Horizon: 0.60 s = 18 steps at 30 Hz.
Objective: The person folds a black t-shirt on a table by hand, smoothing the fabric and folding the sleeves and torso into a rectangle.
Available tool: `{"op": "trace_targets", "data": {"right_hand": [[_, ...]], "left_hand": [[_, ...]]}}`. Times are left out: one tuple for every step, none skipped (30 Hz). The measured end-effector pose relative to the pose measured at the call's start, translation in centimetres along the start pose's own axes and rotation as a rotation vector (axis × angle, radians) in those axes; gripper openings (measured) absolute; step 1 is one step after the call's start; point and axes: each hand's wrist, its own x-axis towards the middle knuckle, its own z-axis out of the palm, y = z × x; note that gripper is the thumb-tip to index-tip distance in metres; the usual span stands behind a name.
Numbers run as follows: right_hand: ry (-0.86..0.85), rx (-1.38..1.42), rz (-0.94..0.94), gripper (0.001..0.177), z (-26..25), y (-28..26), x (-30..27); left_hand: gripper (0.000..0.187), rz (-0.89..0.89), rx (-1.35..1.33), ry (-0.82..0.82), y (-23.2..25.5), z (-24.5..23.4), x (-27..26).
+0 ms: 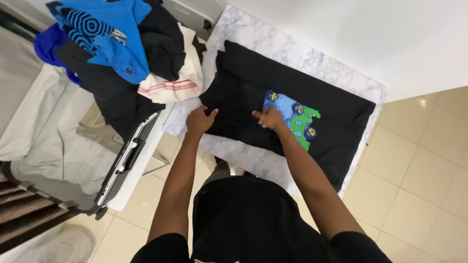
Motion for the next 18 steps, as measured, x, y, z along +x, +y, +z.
{"op": "trace_targets", "data": {"right_hand": [[-0.09,-0.089,0.014,0.058,0.0,0.1,-0.4],[-0.184,-0.179,0.032,0.058,0.1,0.6,-1.0],[-0.181,-0.175,0.04,0.058,0.3,1.1,-1.6],[-0.17,-0.264,-0.085,0.056,0.2,1.3,-1.9],[-0.159,-0.355,-0.209,0.055,0.0,1.4,-2.0],[-0.154,-0.35,-0.206,0.055,-0.2,1.7,-2.3],[-0.241,-0.386,-0.191,0.057,-0.4,2.0,-2.6],[-0.331,-0.42,-0.175,0.06,-0.4,2.1,-3.1],[-0.33,-0.414,-0.171,0.06,-0.3,2.3,-3.6],[-0.389,-0.417,-0.078,0.06,-0.4,2.4,-4.1],[-0.447,-0.419,0.016,0.063,-0.4,2.5,-4.7],[-0.443,-0.411,0.022,0.063,-0.4,2.5,-5.3],[-0.468,-0.411,0.088,0.065,-0.3,2.6,-5.9],[-0.494,-0.41,0.152,0.068,-0.2,2.4,-6.6],[-0.491,-0.402,0.157,0.068,-0.2,2.3,-7.5],[-0.523,-0.401,0.17,0.064,-0.3,2.0,-8.1],[-0.556,-0.399,0.182,0.06,-0.4,1.6,-8.5],[-0.555,-0.394,0.186,0.06,-0.4,1.3,-9.0]], "left_hand": [[0.062,-0.011,-0.012,0.006,0.5,0.1,0.6],[0.062,-0.006,-0.011,-0.002,0.7,0.6,1.1],[0.065,-0.032,-0.09,-0.005,0.8,1.3,1.9],[0.068,-0.053,-0.171,-0.003,0.9,2.1,3.0],[0.068,-0.044,-0.172,-0.005,0.7,3.2,3.9],[0.068,-0.005,-0.149,0.003,0.1,4.3,4.6],[0.069,0.034,-0.126,0.011,-0.3,5.2,5.2],[0.069,0.037,-0.121,0.006,-0.8,5.9,5.6],[0.062,0.066,-0.137,0.01,-1.2,6.5,6.0],[0.055,0.098,-0.152,0.013,-1.5,7.0,6.4],[0.055,0.105,-0.148,0.008,-2.0,7.3,6.8],[0.048,0.109,-0.093,0.001,-2.4,7.5,7.0],[0.042,0.113,-0.038,-0.005,-2.7,7.7,7.2],[0.042,0.12,-0.035,-0.011,-2.9,7.7,7.2],[0.045,0.136,-0.064,-0.026,-3.0,7.5,7.0],[0.05,0.153,-0.093,-0.036,-2.7,7.1,7.1],[0.05,0.16,-0.091,-0.036,-2.1,6.5,7.2],[0.051,0.078,-0.084,-0.102,-1.5,5.6,6.8]]}}
